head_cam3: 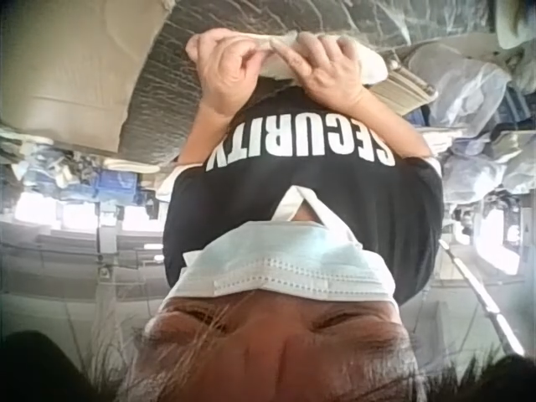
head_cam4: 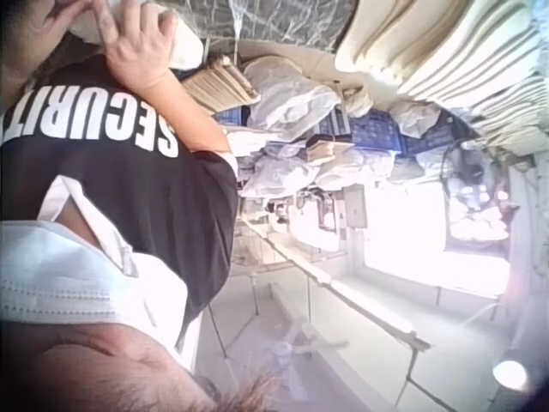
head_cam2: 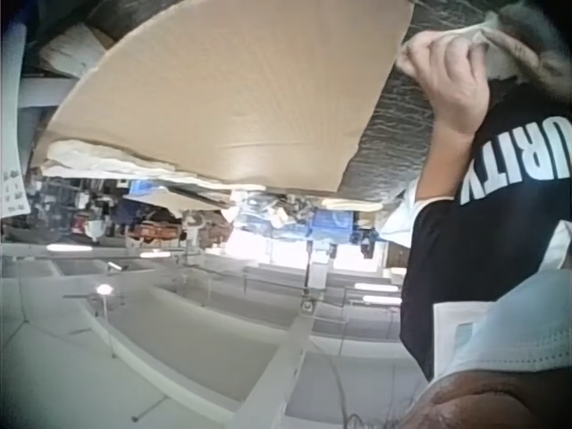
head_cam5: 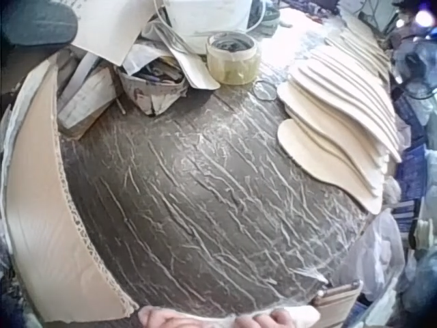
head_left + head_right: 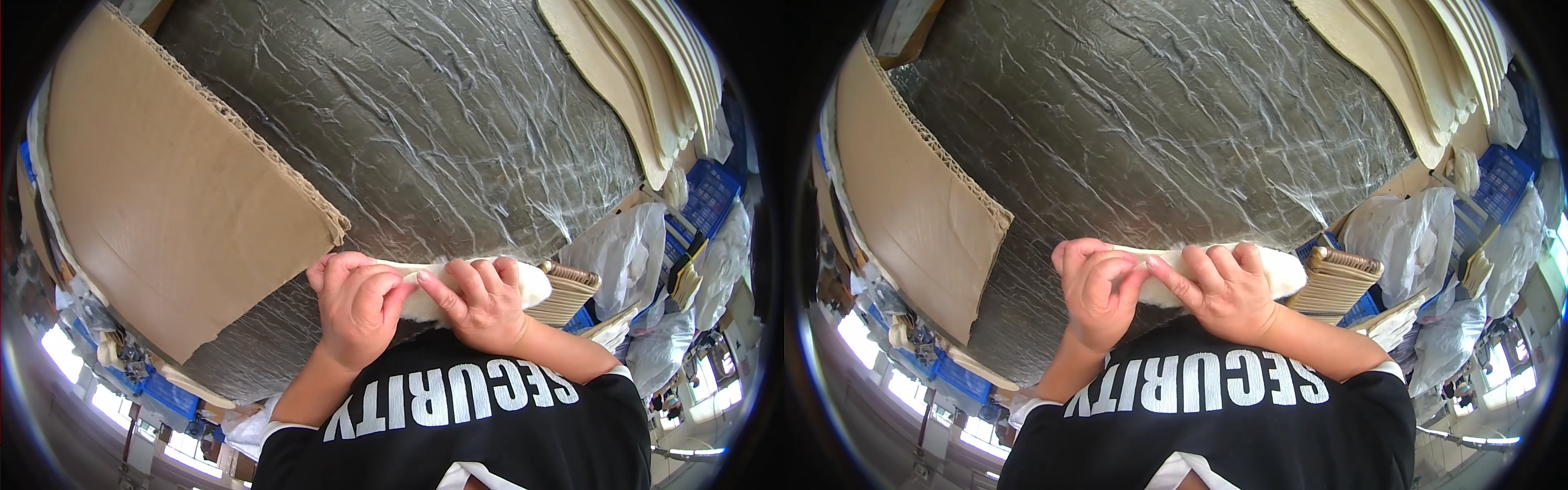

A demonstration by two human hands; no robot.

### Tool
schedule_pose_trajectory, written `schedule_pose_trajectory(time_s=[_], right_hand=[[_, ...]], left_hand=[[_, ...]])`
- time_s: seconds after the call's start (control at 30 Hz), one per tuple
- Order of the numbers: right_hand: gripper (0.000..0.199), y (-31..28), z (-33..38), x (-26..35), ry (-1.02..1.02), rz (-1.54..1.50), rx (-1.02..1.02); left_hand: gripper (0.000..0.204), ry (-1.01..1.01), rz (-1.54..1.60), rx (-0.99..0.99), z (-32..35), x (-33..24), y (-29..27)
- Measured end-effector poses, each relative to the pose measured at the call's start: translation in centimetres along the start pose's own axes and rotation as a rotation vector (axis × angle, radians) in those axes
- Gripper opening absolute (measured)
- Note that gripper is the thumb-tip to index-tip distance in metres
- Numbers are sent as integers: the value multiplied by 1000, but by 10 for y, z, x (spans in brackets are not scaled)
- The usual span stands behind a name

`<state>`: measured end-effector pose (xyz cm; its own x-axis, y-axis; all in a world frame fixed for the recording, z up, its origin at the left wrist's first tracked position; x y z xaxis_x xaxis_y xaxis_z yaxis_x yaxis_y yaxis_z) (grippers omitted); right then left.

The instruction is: The person is applying white fur lining to shoe insoles by hand.

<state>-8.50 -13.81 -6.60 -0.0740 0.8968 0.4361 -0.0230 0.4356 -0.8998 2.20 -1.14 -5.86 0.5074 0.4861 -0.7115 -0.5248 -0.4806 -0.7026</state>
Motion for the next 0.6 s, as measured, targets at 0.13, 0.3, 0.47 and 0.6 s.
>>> schedule_pose_trajectory(time_s=[0.13, 0.3, 0.47, 0.6], right_hand=[[52, -1, -4, -4, 43, -78, -57], [41, 0, 4, -2, -45, -66, -203], [42, 0, 3, -1, -47, -39, -218], [43, -3, 2, -1, -27, -35, -237]], left_hand=[[28, -28, -66, 116, -10, -8, -12], [23, -33, -88, 228, -11, -8, -8], [21, -61, -47, 231, -9, -4, -2], [21, -85, -86, 173, -7, -5, 2]])
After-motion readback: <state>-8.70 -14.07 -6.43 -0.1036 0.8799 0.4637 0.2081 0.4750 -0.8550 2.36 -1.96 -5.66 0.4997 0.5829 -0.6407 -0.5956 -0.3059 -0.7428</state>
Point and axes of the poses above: each hand's wrist, its own z-axis away from the middle knuckle, its own y-axis out of the palm, x = y × z, the point moved 5 cm from there along -z, towards the middle knuckle, and after that the axes turned 1 degree about -y, right-handed, at the moved point
